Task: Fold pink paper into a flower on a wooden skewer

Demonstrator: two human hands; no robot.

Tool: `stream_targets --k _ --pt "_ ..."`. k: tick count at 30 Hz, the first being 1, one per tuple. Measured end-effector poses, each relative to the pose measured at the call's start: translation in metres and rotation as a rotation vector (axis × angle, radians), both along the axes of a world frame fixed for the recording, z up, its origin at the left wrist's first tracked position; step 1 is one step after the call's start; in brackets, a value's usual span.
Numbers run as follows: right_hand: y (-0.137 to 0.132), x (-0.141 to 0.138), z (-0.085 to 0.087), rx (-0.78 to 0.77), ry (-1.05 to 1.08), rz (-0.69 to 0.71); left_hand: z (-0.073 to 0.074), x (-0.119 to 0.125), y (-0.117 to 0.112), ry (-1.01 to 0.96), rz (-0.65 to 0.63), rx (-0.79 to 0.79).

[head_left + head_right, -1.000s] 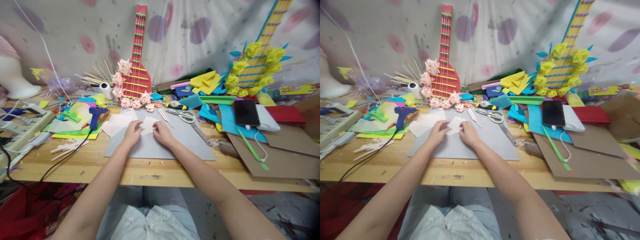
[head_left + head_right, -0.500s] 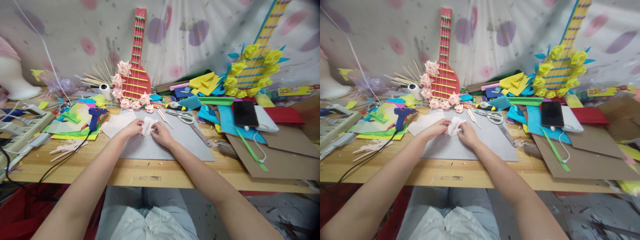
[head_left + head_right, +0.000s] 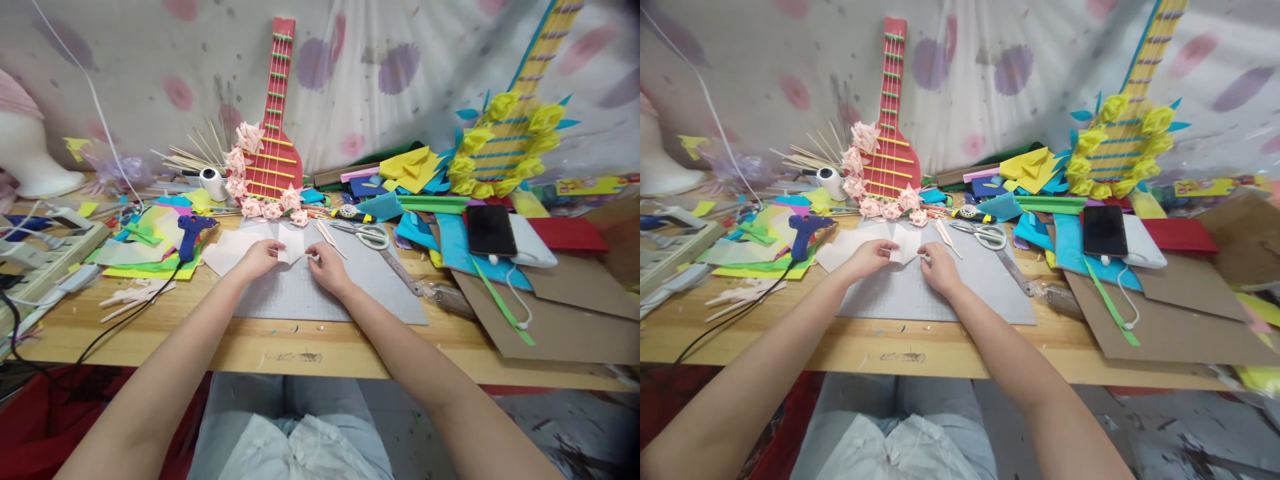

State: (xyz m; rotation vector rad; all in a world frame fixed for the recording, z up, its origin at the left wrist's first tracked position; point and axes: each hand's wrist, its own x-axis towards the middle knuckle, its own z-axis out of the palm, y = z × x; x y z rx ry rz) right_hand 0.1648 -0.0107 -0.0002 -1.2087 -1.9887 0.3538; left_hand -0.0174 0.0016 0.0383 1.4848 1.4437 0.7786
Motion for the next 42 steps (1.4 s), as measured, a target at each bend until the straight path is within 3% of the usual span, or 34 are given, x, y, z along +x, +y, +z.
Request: stream_targets --k 5,7,10,13,16,23,29,36,42 --pt "-0.001 -0.001 0.002 0.02 -0.005 0.015 -0.003 0.002 -0.012 -0.292 0.034 -0.046" --pt "-0.002 -0.001 0.002 0.021 -0.006 0.028 -0.007 0.001 -0.014 -0.295 0.027 -0.06" --pt "-0.002 -0.001 0.001 -0.004 -0.018 0.062 -0.013 -0.004 -0.015 -0.08 0.003 0.021" --pt "-0.003 -0.002 0.002 -0.034 -0.052 0.103 -0.016 -0.011 -0.014 0.231 -0.1 0.201" --pt "-0.004 -0.002 0.003 -0.045 -0.074 0.141 -0.016 -0.013 -0.013 0.407 -0.2 0.321" --pt "-0.003 -0.002 0.002 -0.047 -0.059 0.145 -0.009 -0.012 -0.013 0.477 -0.285 0.41" --pt "-0.003 -0.003 0.001 -0.079 -0.102 0.201 -0.015 -0.014 -0.009 0.412 -0.356 0.453" --pt "-0.003 -0.004 0.001 -0.098 -0.113 0.194 -0.024 -0.006 -0.009 0.277 -0.327 0.423" --pt "-0.005 -0.007 0.002 -0.131 -0.089 0.14 -0.028 0.003 -0.012 0.365 -0.158 0.388"
